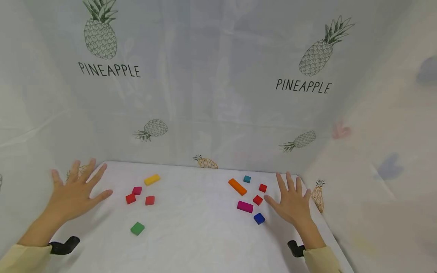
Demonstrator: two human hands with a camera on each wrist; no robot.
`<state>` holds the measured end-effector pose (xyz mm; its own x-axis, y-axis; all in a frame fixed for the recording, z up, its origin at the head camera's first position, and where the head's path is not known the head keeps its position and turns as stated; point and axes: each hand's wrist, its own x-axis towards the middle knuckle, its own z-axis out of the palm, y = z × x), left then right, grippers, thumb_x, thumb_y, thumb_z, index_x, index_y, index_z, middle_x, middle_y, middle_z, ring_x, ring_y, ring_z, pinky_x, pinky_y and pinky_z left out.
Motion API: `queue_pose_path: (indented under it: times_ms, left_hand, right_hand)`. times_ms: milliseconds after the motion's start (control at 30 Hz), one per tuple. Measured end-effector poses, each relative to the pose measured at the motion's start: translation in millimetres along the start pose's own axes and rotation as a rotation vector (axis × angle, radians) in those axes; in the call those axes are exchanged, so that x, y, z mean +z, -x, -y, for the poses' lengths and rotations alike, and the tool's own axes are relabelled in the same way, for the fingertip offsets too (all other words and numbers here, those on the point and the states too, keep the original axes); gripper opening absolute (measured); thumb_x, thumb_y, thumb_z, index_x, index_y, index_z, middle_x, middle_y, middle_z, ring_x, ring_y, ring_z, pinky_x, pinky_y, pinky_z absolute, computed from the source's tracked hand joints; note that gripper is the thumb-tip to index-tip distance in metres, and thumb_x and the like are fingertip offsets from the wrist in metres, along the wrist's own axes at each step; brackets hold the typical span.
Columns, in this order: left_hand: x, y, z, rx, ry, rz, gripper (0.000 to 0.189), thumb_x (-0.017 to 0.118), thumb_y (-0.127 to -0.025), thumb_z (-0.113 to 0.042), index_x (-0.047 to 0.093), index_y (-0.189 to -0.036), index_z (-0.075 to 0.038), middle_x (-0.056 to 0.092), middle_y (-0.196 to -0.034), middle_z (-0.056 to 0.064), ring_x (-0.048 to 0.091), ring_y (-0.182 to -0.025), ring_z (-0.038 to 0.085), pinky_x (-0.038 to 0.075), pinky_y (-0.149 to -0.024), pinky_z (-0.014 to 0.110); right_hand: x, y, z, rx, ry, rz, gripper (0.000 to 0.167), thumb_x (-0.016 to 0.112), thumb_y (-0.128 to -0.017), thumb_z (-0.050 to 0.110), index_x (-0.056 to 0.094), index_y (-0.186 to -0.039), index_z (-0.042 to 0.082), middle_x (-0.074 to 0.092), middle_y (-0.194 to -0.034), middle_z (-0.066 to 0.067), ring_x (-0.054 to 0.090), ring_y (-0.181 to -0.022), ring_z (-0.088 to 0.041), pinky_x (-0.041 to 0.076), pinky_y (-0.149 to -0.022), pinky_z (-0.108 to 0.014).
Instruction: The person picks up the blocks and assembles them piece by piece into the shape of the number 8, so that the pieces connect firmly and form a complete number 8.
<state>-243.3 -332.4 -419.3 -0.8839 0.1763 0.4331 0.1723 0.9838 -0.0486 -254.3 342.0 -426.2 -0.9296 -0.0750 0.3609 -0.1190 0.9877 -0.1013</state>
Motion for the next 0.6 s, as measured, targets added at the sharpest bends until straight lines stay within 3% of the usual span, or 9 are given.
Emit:
queue_pose_path:
  times_ms: [133, 333, 600]
  left_hand:
    - [4.3, -2.1, -5.8, 0.015, 0.019, 0.001, 0.102, 0.066, -0.093, -0.067, 0.017, -0.171, -0.024, 0.014, -0.175, 0.022, -0.008, -0.159, 0.054, -0.025, -0.109, 0.079]
    - [10.9, -4.1, -15.6, 0.05, 0.02, -0.015, 0.102, 0.068, -0.091, -0.064, 0.02, -0.171, -0.022, 0.021, -0.173, 0.024, 0.002, -0.159, 0.056, -0.018, -0.109, 0.084]
    - [19.0, -12.1, -29.2, 0.06, 0.068, 0.007, 0.102, 0.069, -0.092, -0.062, 0.019, -0.171, -0.021, 0.018, -0.174, 0.023, 0.001, -0.16, 0.053, -0.016, -0.11, 0.083]
  right_hand:
    - [6, -11.0, 10, -0.011, -0.026, 0.0, 0.096, 0.07, -0.093, 0.06, 0.031, -0.165, 0.01, 0.028, -0.167, -0.032, 0.026, -0.148, -0.063, 0.019, -0.106, -0.09]
    - [17, -23.9, 23, -0.019, -0.046, 0.027, 0.095, 0.069, -0.094, 0.058, 0.031, -0.165, 0.008, 0.031, -0.167, -0.031, 0.032, -0.146, -0.062, 0.027, -0.108, -0.086]
    - [28, -36.9, 33, -0.018, -0.102, 0.021, 0.089, 0.071, -0.095, 0.05, 0.034, -0.164, 0.006, 0.037, -0.163, -0.03, 0.04, -0.142, -0.059, 0.039, -0.104, -0.081]
